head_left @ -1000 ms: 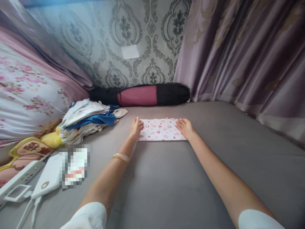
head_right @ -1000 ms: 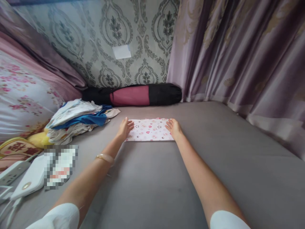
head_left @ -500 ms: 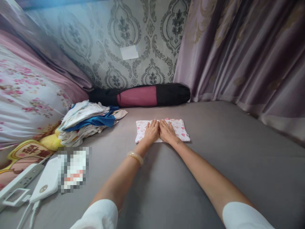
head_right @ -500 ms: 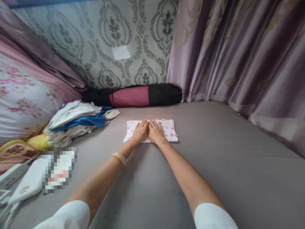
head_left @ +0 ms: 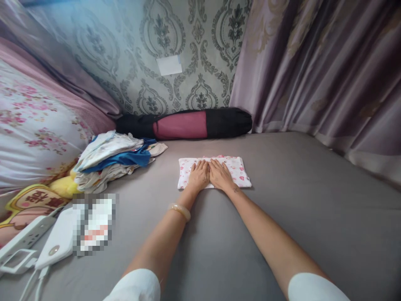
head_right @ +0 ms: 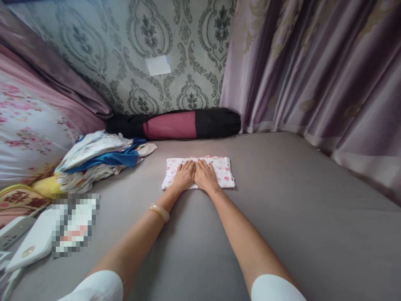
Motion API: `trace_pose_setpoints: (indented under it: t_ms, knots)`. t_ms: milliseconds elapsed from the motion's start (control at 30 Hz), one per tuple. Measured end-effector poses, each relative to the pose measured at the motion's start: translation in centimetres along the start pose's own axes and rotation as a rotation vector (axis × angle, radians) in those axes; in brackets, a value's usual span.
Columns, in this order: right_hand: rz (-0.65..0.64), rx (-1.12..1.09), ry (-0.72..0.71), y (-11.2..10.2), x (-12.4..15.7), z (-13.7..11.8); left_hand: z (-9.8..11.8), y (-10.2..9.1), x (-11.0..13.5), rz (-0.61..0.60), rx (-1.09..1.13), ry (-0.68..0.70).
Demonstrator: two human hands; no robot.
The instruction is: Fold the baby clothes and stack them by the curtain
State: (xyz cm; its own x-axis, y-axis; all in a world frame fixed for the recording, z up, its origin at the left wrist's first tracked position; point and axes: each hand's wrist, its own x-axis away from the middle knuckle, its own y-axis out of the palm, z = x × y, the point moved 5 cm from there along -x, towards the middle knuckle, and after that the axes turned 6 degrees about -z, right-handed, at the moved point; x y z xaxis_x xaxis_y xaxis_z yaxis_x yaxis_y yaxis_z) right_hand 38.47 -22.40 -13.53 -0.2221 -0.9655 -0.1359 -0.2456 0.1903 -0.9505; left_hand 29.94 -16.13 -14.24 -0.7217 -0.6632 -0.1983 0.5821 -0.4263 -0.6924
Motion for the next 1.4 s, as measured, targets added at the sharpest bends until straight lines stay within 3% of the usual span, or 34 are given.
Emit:
trace_pose_setpoints:
  t_ms: [167,300,433,600,800,1033,1233,1300,1400]
  knots:
    - [0.113,0.051,0.093,-0.4,0.3,0.1,0.6,-0.3,0.5,0.006,-0.513,-0.1]
    - [0.159,0.082,0.142,-0.7,0.5,0.1,0.9,-0.3,0.5,-0.026,-0.679,-0.109]
    - [0.114,0.085,0.196,-0.3,0.5,0.3,0.7,0.1,0.3,-0.117,-0.717,-0.13]
    - [0.05,0.098,0.211,-0.4,0.3,0.5,0.5,0.0,0.0,-0.131,-0.725,-0.132]
    - [-0.183,0.093,0.147,-1.0,0.0,1.5,0.0,-1.3,-0.1,-0.185,-0.737,0.009]
    - [-0.03,0.115,0.107,-0.7,0.9,1.7,-0.8,-1.3,0.5,-0.129,-0.735,-0.001]
    - [0.129,0.135,0.149,-1.2,1.4,1.8,-0.5,-2.3,1.0,0.096,-0.772,-0.07]
    - [0.15,0.146,0.188,-1.4,1.5,2.0,-0.7,-2.3,1.0,0.083,-0.77,-0.11]
    - [0.081,0.149,0.247,-1.2,1.4,2.3,-1.2,-1.9,0.8,-0.011,-0.748,-0.167]
